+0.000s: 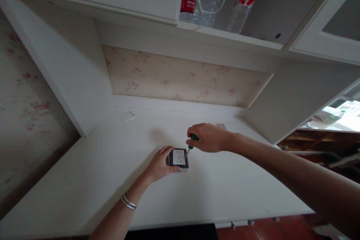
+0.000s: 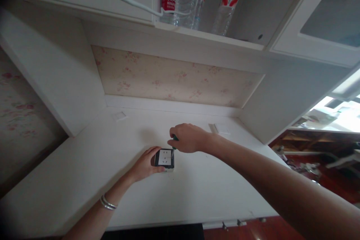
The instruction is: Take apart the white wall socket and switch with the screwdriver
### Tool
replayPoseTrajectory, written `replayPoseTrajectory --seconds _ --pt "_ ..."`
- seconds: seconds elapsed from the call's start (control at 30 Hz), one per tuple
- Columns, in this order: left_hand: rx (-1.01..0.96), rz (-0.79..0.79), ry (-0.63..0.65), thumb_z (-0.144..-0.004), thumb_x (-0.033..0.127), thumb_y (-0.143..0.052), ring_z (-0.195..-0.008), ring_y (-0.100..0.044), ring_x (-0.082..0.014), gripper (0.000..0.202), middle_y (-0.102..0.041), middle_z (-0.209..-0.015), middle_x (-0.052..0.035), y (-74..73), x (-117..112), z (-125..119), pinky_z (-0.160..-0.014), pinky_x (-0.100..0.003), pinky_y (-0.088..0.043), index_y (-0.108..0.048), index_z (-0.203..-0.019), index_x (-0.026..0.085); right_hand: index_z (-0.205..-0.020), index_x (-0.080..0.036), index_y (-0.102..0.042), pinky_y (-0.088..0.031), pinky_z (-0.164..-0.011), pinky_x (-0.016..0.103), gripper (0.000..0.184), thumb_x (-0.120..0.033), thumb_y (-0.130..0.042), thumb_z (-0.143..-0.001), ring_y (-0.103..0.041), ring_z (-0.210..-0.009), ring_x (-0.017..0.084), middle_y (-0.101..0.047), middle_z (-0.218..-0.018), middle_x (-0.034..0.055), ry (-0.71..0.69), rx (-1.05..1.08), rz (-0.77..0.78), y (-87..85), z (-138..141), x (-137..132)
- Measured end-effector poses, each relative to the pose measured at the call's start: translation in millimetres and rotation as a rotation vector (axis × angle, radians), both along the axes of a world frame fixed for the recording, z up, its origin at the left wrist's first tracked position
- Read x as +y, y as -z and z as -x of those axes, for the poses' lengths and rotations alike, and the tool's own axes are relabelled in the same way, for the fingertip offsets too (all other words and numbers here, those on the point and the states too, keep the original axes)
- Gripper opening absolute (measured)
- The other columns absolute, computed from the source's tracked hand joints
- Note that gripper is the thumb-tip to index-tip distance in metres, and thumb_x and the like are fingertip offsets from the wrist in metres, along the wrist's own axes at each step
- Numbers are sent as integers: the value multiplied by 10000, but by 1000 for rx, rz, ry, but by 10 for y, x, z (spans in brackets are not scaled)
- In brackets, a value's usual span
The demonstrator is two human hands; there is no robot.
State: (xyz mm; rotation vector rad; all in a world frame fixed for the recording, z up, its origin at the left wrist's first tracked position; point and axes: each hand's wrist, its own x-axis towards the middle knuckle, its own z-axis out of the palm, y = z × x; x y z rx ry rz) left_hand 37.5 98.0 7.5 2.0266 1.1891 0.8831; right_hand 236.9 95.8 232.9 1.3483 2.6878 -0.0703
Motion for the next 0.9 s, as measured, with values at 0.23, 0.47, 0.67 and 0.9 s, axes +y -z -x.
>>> replayPoseTrajectory --seconds 0.23,0.47,0.67,0.9 --pt "-10 2 1 -583 481 -823 -1219 -483 -293 786 -530 -1319 -93 7 1 -5 -1060 -414 -362 -535 -1274 242 -1108 -229 -592 -423 -670 311 318 -321 -561 -806 -627 -877 233 -640 -1106 75 -36 5 -11 -11 15 -45" --pt "-6 -10 5 -586 495 -817 -1209 -489 -287 790 -533 -1310 -90 11 5 -4 -1054 -401 -371 -530 -1276 239 -1070 -222 -593 -412 -651 292 282 -226 -541 -793 -627 -846 209 -632 -1096 69 -105 -1 18 -18 10 -74" --pt "2 -8 0 -587 488 -818 -1219 -472 -290 806 -518 -1326 -96 41 14 -4 -1062 -412 -359 -518 -1290 232 -968 -195 -616 -416 -673 310 235 -318 -429 -897 -626 -854 221 -658 -980 83 -75 -16 -4 -9 21 -67" --pt "4 -17 15 -599 495 -812 -1209 -483 -281 794 -519 -1321 -97 38 11 4 -1054 -396 -368 -517 -1287 229 -1100 -222 -574 -417 -632 319 303 -353 -531 -830 -636 -843 235 -635 -1096 76 -39 -25 -32 -10 25 -72"
